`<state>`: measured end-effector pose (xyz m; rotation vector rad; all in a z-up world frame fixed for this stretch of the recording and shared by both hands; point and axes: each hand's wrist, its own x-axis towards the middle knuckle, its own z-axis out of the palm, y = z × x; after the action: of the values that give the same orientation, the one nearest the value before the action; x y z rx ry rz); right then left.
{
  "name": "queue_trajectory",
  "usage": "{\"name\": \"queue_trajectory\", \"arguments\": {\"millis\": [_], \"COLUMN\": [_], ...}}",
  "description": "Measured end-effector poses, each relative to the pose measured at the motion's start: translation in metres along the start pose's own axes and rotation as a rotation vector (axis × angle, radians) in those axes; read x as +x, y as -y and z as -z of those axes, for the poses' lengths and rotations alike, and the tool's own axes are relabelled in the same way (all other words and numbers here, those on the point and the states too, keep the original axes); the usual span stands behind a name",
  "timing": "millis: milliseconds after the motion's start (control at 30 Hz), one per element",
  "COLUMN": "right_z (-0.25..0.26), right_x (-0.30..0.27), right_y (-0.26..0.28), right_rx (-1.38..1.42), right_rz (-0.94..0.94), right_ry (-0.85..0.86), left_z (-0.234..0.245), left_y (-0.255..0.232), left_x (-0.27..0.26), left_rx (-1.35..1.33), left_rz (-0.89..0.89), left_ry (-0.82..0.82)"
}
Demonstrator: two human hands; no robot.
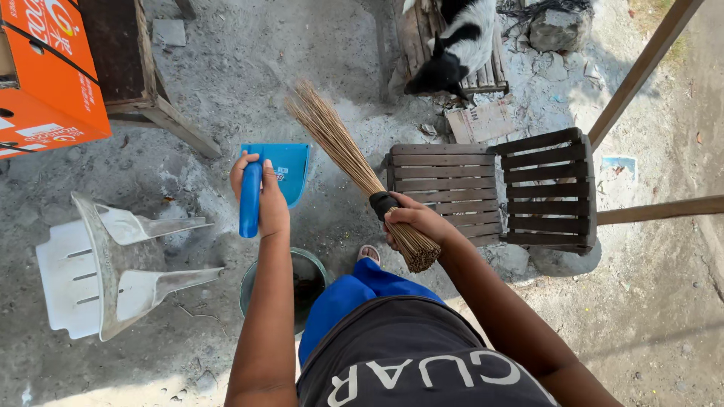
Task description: The person sweeps debris into a dustpan using a broom and pets two animals. The person then picks up small objects from the ground and moves a bamboo bench.
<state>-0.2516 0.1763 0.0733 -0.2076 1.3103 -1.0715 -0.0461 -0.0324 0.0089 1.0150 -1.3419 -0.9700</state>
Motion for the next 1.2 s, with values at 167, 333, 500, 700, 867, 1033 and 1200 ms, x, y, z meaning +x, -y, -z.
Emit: {"name": "queue_trajectory", "arguments": {"millis": [167, 333, 500, 700, 867, 1033, 1200], "right_z": [0.010, 0.012, 0.015, 0.009, -0.012, -0.031, -0.025], "right_x": [0.036, 0.064, 0.122, 0.245, 0.328, 0.379, 0.411], "right_y": [0.047, 0.079, 0.101, 0.125, 0.149, 0.168, 0.163], "right_rx": [-0.029, -0.020, 0.024, 0.134, 0.084, 0.240, 0.243], "right_rz": [0.020, 0.017, -0.050, -0.246, -0.314, -0.402, -0.409], "right_ry": [0.090, 0.078, 0.105, 0.033, 0.083, -0.051, -0.038], "left_z": [-0.030, -0.045, -0.052, -0.049, -0.035, -0.039, -0.068], "left_y": [0.003, 0.008, 0.030, 0.069, 0.122, 0.151, 0.171], "left_x": [0.008, 0.031, 0.074, 0.149, 0.217, 0.268, 0.286], "left_rx": [0.137, 0.075, 0.056, 0.056, -0.135, -0.077, -0.102], "left_rz": [-0.195, -0.219, -0.168, -0.155, 0.189, 0.223, 0.341], "left_ry": [-0.054, -0.127, -0.230, -0.196, -0.173, -0.137, -0.040]}}
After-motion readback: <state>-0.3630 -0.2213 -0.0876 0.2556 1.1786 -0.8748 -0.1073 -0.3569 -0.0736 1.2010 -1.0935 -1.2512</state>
